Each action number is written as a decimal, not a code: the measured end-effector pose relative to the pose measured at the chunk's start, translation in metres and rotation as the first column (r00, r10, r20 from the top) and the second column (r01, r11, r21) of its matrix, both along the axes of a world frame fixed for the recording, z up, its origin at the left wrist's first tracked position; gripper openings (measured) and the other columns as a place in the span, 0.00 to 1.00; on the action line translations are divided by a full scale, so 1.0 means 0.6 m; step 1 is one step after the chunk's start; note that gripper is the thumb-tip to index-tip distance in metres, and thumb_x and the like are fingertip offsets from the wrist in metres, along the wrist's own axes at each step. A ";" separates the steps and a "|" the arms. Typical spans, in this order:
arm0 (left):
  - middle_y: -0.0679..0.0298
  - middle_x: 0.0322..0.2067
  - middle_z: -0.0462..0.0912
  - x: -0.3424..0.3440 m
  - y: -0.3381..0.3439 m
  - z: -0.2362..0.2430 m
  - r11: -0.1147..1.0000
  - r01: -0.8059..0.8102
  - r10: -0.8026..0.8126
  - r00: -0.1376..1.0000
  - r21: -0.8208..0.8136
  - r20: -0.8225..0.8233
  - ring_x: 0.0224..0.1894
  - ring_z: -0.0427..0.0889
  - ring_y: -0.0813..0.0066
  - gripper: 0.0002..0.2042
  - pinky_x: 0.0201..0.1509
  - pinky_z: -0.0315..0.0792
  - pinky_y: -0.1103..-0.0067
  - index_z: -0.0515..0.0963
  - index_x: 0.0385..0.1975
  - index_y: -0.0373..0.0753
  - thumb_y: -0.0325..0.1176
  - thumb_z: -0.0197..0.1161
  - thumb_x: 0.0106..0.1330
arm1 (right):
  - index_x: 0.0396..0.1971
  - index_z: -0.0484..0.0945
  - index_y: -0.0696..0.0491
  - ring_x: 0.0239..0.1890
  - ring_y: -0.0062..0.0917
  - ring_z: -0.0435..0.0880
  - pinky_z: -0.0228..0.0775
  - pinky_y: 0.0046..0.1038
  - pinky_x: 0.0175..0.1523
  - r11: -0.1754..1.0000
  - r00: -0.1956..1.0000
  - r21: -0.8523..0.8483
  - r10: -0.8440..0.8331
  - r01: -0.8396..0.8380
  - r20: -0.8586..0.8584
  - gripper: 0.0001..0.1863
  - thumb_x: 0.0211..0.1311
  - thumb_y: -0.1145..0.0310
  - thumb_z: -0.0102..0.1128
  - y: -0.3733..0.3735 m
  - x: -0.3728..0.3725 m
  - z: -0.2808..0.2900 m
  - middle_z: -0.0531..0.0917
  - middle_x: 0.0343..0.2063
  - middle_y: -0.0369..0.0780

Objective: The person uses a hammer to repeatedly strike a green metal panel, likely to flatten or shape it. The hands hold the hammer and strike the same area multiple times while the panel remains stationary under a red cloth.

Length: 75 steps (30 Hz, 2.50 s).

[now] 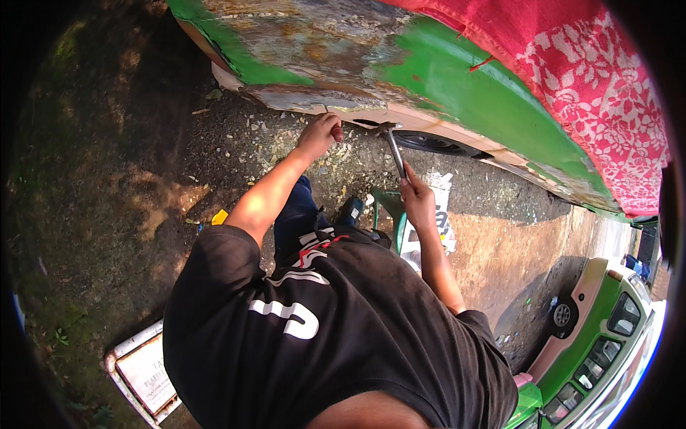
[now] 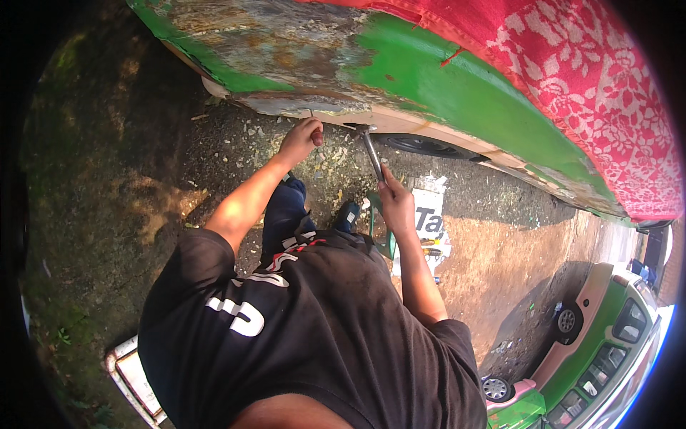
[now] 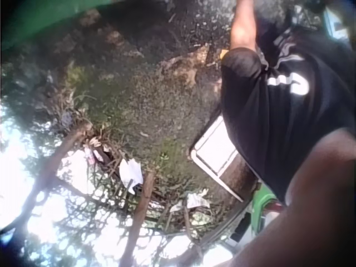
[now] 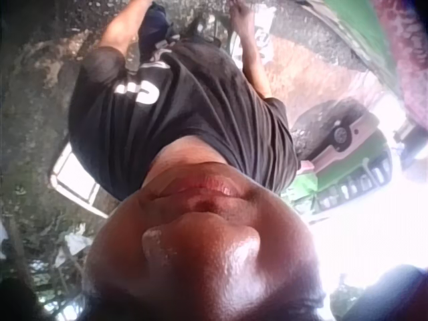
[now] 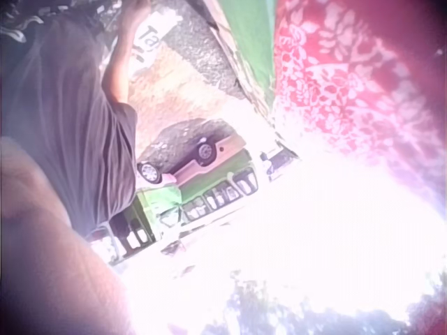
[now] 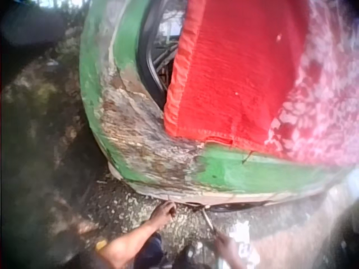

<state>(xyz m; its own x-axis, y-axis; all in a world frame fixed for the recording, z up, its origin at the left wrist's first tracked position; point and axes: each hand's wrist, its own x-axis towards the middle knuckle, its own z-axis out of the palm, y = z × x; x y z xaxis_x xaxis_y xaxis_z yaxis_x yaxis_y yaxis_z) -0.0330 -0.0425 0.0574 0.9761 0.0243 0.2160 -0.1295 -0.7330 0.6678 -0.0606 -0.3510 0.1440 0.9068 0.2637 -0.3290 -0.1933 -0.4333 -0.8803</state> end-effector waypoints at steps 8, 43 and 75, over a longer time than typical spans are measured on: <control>0.59 0.38 0.78 0.023 -0.012 -0.004 0.987 0.068 -0.053 0.993 0.143 -0.104 0.46 0.76 0.54 0.07 0.46 0.70 0.64 0.72 0.31 0.38 0.26 0.64 0.55 | 0.63 0.72 0.52 0.33 0.13 0.75 0.70 0.19 0.40 1.000 1.000 0.006 -0.003 0.003 -0.020 0.23 0.68 0.71 0.56 -0.002 -0.009 0.003 0.85 0.42 0.37; 0.44 0.49 0.73 0.121 -0.090 -0.022 0.959 0.050 0.074 0.905 0.278 -0.418 0.53 0.73 0.46 0.12 0.58 0.70 0.60 0.70 0.45 0.29 0.24 0.47 0.64 | 0.69 0.64 0.48 0.16 0.09 0.59 0.53 0.15 0.18 0.740 0.859 0.466 -0.304 0.485 -0.412 0.24 0.75 0.70 0.48 0.038 -0.009 -0.070 0.62 0.19 0.25; 0.48 0.47 0.75 0.112 -0.067 -0.039 0.963 0.097 -0.009 0.944 0.251 -0.329 0.52 0.75 0.49 0.12 0.56 0.71 0.61 0.71 0.45 0.32 0.23 0.50 0.62 | 0.70 0.61 0.47 0.15 0.10 0.57 0.49 0.16 0.16 0.708 0.829 0.462 -0.333 0.534 -0.449 0.25 0.75 0.71 0.45 0.007 0.004 -0.049 0.59 0.17 0.26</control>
<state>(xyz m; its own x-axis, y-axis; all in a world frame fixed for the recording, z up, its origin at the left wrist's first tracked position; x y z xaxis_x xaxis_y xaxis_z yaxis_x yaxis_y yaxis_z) 0.0341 -0.0824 0.0342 0.9920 -0.0436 -0.1181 0.0167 -0.8842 0.4667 -0.0583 -0.3470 0.1145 0.8385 0.0900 -0.5374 -0.5368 0.3056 -0.7864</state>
